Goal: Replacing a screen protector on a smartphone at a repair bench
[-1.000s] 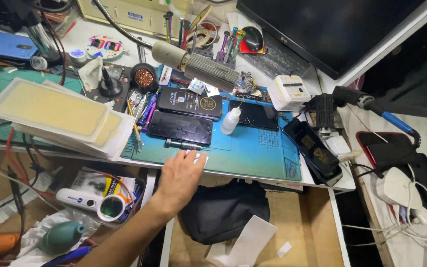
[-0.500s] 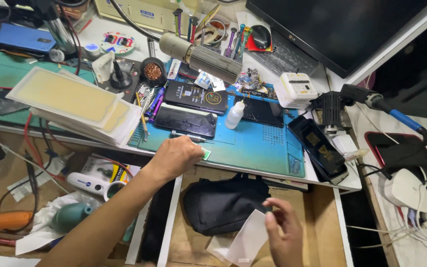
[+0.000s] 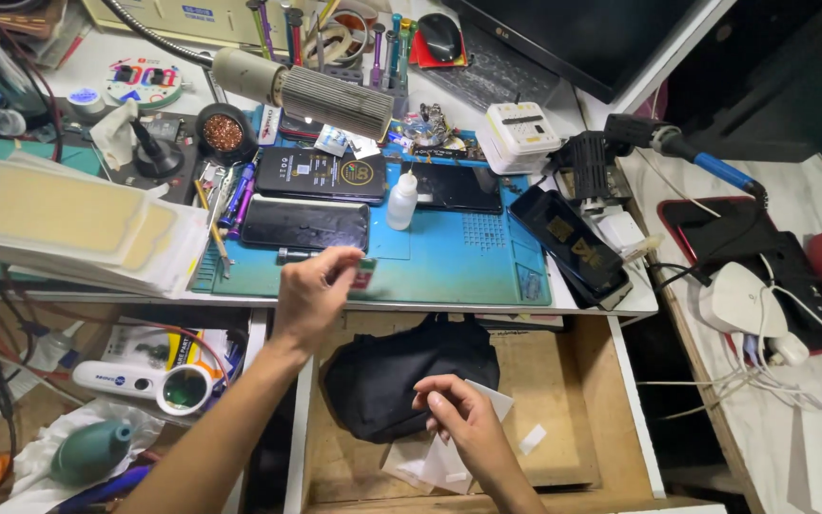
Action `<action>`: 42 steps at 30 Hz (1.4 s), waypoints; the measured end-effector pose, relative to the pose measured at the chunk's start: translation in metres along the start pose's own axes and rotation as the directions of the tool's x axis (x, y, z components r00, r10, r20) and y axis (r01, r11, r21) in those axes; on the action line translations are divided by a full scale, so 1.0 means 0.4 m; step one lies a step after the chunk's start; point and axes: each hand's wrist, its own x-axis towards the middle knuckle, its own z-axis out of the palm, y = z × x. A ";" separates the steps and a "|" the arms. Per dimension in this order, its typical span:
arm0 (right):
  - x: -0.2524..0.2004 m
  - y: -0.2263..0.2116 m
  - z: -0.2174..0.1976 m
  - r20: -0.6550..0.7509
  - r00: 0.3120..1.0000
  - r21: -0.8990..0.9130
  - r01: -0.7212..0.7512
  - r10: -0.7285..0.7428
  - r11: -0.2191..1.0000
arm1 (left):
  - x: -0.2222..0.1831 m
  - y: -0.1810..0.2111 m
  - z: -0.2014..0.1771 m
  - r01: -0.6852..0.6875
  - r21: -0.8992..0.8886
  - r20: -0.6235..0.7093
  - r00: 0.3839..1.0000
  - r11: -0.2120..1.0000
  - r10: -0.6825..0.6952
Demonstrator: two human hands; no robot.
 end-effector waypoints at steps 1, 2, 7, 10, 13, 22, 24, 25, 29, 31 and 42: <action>0.001 -0.002 0.002 0.032 0.999 0.065 -0.035 0.033 0.997 | -0.012 0.027 0.016 0.024 -0.130 -0.054 0.998 0.991 -0.032; 0.014 0.000 -0.003 0.029 0.999 0.068 -0.037 0.035 0.997 | -0.038 0.052 0.040 0.025 -0.131 -0.050 0.998 0.991 -0.032; 0.015 -0.009 -0.022 0.092 0.981 0.675 -0.188 0.171 0.713 | -0.137 0.191 0.089 -0.727 -0.143 0.019 0.677 0.672 0.736; 0.007 -0.013 -0.042 0.032 0.993 0.733 -0.099 0.111 0.673 | -0.168 0.134 0.133 -0.683 -0.194 0.101 0.700 0.705 0.706; 0.005 0.016 -0.039 -0.035 0.999 0.571 0.029 -0.012 0.820 | -0.182 0.149 0.128 -0.518 -0.333 0.114 0.807 0.788 0.579; 0.012 -0.003 -0.009 -0.007 0.996 0.131 0.084 -0.084 0.988 | -0.154 0.139 0.095 -0.058 -0.364 0.253 0.954 0.930 0.159; 0.012 -0.022 0.001 -0.008 1.000 0.134 0.005 -0.004 0.991 | -0.159 0.129 0.096 -0.060 -0.378 0.249 0.955 0.924 0.164; 0.010 -0.032 0.003 -0.011 0.997 0.137 -0.077 0.079 0.988 | -0.160 0.126 0.101 -0.059 -0.394 0.246 0.955 0.917 0.167; 0.047 0.072 -0.013 -0.144 0.990 0.103 0.015 0.000 0.995 | -0.160 0.119 0.088 0.103 -0.553 0.339 0.934 0.827 0.111; 0.057 0.100 -0.024 -0.035 0.991 0.163 0.131 -0.127 0.978 | -0.162 0.092 0.112 0.271 -0.487 0.425 0.904 0.830 -0.045; 0.000 0.035 -0.056 0.045 0.999 0.482 -0.045 0.026 0.875 | -0.202 0.191 0.134 0.438 -0.368 0.385 0.875 0.820 -0.294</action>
